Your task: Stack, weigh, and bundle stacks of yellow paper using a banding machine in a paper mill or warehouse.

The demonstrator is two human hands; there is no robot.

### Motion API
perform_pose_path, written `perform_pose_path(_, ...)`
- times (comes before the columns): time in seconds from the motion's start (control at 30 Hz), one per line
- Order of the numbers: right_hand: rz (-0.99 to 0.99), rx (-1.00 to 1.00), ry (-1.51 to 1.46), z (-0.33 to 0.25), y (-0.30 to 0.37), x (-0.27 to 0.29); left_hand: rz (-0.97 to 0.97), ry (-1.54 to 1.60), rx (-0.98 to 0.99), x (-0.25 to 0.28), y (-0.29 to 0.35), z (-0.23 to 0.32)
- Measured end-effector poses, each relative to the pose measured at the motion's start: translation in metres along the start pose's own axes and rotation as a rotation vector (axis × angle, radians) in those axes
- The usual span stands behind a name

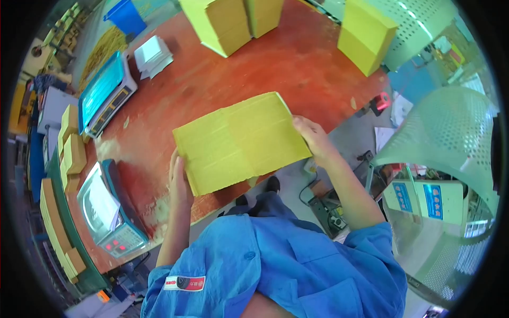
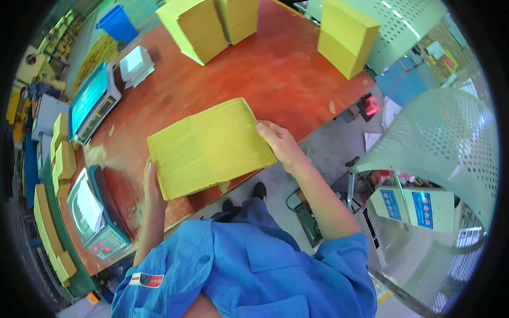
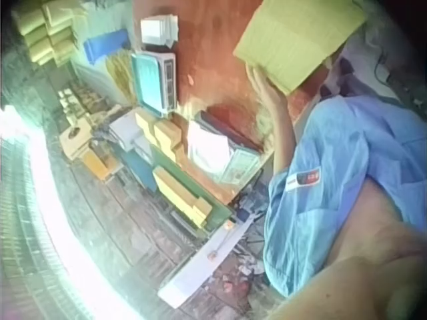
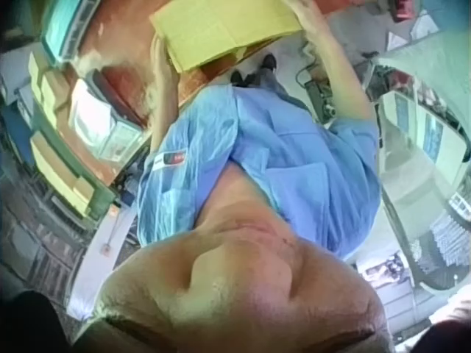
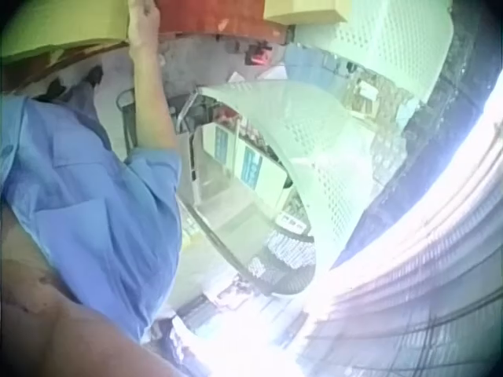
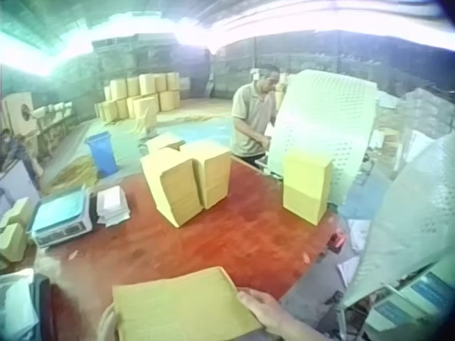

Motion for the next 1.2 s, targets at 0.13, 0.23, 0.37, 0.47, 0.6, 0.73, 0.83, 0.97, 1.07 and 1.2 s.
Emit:
perform_pose_path(0.13, 0.045, -0.06, -0.054, -0.001, 0.005, 0.002, 0.109, -0.116, 0.012, -0.001, -0.002, -0.007)
perform_pose_path(0.23, 0.012, -0.036, -0.037, -0.005, 0.008, 0.001, 0.151, -0.032, 0.03, -0.023, 0.005, 0.004)
perform_pose_path(0.37, -0.005, -0.106, -0.146, -0.005, 0.004, -0.005, 0.173, 0.14, 0.069, -0.026, 0.008, 0.005)
perform_pose_path(0.47, 0.016, -0.145, -0.168, -0.002, 0.003, -0.001, 0.199, 0.151, 0.088, -0.021, 0.007, 0.004)
perform_pose_path(0.6, -0.01, -0.105, -0.106, 0.005, 0.001, 0.006, 0.186, 0.127, 0.086, -0.024, 0.007, 0.01)
perform_pose_path(0.73, 0.021, -0.09, -0.103, 0.005, 0.003, 0.003, 0.229, 0.089, 0.128, -0.029, 0.007, 0.015)
perform_pose_path(0.83, 0.059, -0.054, -0.092, 0.001, 0.009, 0.006, 0.199, 0.061, 0.113, -0.035, 0.003, 0.015)
perform_pose_path(0.97, 0.096, -0.075, -0.091, 0.005, 0.007, -0.002, 0.227, -0.271, 0.053, -0.02, 0.004, 0.016)
perform_pose_path(1.07, 0.12, -0.068, -0.053, -0.002, 0.006, -0.006, 0.169, -0.128, 0.113, -0.008, 0.0, 0.012)
perform_pose_path(1.2, 0.086, -0.134, -0.043, -0.004, 0.005, -0.002, 0.154, -0.219, 0.157, -0.001, -0.014, 0.005)
Point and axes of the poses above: each hand's wrist, its own y-axis away from the middle knuckle, its own x-axis out of the back of the hand, z = x × y, the point moved 3 cm from there along -y, towards the middle knuckle, and after that the axes turned 1 degree about -x, right-handed, at the moved point
